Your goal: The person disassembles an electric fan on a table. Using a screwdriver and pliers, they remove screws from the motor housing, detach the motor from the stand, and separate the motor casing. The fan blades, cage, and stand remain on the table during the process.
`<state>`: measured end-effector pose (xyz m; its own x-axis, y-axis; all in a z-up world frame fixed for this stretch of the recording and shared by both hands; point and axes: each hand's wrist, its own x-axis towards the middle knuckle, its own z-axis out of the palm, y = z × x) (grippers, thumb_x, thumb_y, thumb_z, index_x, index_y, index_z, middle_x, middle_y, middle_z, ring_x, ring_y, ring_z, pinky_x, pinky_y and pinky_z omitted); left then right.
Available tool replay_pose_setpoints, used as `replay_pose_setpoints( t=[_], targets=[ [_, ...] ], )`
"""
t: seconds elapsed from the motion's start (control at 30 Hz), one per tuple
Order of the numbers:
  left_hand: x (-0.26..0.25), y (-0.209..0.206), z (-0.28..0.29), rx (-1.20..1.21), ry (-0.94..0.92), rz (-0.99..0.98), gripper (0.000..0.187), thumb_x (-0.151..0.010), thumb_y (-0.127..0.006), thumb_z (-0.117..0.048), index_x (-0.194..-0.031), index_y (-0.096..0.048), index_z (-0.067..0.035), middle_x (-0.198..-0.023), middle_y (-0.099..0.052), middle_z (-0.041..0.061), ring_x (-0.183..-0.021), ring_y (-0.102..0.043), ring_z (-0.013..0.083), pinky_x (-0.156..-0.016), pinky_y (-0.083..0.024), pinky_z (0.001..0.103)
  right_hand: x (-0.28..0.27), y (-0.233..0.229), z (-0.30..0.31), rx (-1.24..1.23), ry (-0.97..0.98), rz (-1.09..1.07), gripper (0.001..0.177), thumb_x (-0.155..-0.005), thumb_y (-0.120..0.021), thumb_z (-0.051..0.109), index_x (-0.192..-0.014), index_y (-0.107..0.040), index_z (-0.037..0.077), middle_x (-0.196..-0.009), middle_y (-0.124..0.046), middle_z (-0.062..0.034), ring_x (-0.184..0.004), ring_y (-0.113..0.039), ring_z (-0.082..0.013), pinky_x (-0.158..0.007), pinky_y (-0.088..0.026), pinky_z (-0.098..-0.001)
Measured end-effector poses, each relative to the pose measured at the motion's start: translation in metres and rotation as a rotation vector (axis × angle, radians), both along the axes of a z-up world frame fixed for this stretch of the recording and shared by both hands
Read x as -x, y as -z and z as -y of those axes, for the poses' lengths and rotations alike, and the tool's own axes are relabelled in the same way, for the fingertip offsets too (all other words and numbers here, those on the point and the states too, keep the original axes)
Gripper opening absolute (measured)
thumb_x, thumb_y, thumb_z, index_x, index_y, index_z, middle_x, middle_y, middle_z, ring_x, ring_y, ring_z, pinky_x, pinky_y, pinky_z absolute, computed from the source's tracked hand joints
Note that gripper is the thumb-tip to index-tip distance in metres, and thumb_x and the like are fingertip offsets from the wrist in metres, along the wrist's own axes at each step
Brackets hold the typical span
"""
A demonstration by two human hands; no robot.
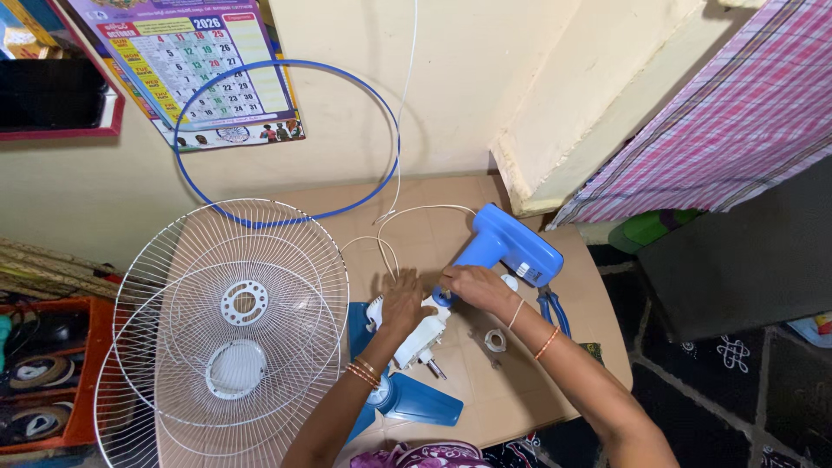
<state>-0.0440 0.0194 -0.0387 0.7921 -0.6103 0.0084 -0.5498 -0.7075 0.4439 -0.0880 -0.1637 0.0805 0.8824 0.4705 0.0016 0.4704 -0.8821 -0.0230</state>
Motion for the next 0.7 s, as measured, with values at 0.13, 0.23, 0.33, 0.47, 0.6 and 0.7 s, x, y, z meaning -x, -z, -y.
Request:
replay_pose_setpoints(
  t=[0.13, 0.23, 0.33, 0.47, 0.6, 0.7],
  targets=[
    [0.01, -0.002, -0.012, -0.056, -0.116, -0.126, 0.073, -0.082, -0.067, -0.067, -0.139, -0.056, -0.023, -0.158, -0.034, 0.011, -0.149, -0.026, 0.0318, -0.112, -0.013, 0.076, -0.012, 0.016, 0.007, 0.174, -0.131, 0.089, 0.015, -0.084, -0.06, 0.011, -0.097, -0.068, 0.009, -0.092, -0.067, -0.0102, -0.08, -0.073, -0.0296, -0.069, -0.059, -0.0396],
    [0.013, -0.003, -0.015, -0.067, -0.11, -0.158, 0.07, -0.085, -0.064, -0.067, -0.139, -0.056, -0.024, -0.161, -0.032, 0.01, -0.149, -0.028, 0.0307, -0.11, -0.017, 0.077, -0.018, 0.024, 0.009, 0.229, -0.172, 0.083, 0.018, -0.084, -0.059, 0.009, -0.099, -0.068, 0.008, -0.089, -0.07, -0.011, -0.071, -0.074, -0.029, -0.059, -0.059, -0.0395],
    [0.011, -0.003, -0.014, -0.082, -0.11, -0.181, 0.071, -0.085, -0.064, -0.067, -0.14, -0.055, -0.023, -0.161, -0.032, 0.009, -0.148, -0.029, 0.0298, -0.11, -0.019, 0.076, -0.025, 0.027, 0.014, 0.278, -0.136, 0.049, 0.013, -0.092, -0.06, 0.017, -0.099, -0.068, 0.01, -0.073, -0.071, -0.0123, -0.069, -0.073, -0.0303, -0.058, -0.058, -0.0417],
    [0.012, -0.002, -0.014, -0.087, -0.115, -0.15, 0.073, -0.084, -0.064, -0.067, -0.142, -0.053, -0.025, -0.159, -0.034, 0.008, -0.147, -0.03, 0.031, -0.11, -0.021, 0.074, -0.021, 0.038, 0.021, 0.182, -0.012, -0.045, 0.021, -0.092, -0.064, 0.028, -0.091, -0.068, 0.008, -0.073, -0.07, -0.0147, -0.069, -0.073, -0.0338, -0.061, -0.058, -0.0447],
    [0.011, -0.003, -0.012, -0.091, -0.106, -0.176, 0.074, -0.085, -0.064, -0.069, -0.142, -0.053, -0.023, -0.16, -0.033, 0.009, -0.148, -0.029, 0.0291, -0.109, -0.021, 0.075, -0.027, 0.064, 0.013, 0.094, 0.074, -0.038, 0.025, -0.09, -0.07, 0.032, -0.085, -0.07, 0.008, -0.074, -0.071, -0.0145, -0.074, -0.072, -0.0342, -0.068, -0.057, -0.047],
    [0.009, -0.004, -0.015, -0.088, -0.106, -0.197, 0.075, -0.084, -0.063, -0.069, -0.142, -0.053, -0.023, -0.161, -0.032, 0.009, -0.148, -0.03, 0.0287, -0.108, -0.022, 0.075, -0.042, 0.078, 0.006, 0.112, 0.013, 0.042, 0.027, -0.086, -0.073, 0.034, -0.079, -0.071, 0.008, -0.075, -0.071, -0.0141, -0.075, -0.072, -0.0332, -0.069, -0.058, -0.0457]
  ],
)
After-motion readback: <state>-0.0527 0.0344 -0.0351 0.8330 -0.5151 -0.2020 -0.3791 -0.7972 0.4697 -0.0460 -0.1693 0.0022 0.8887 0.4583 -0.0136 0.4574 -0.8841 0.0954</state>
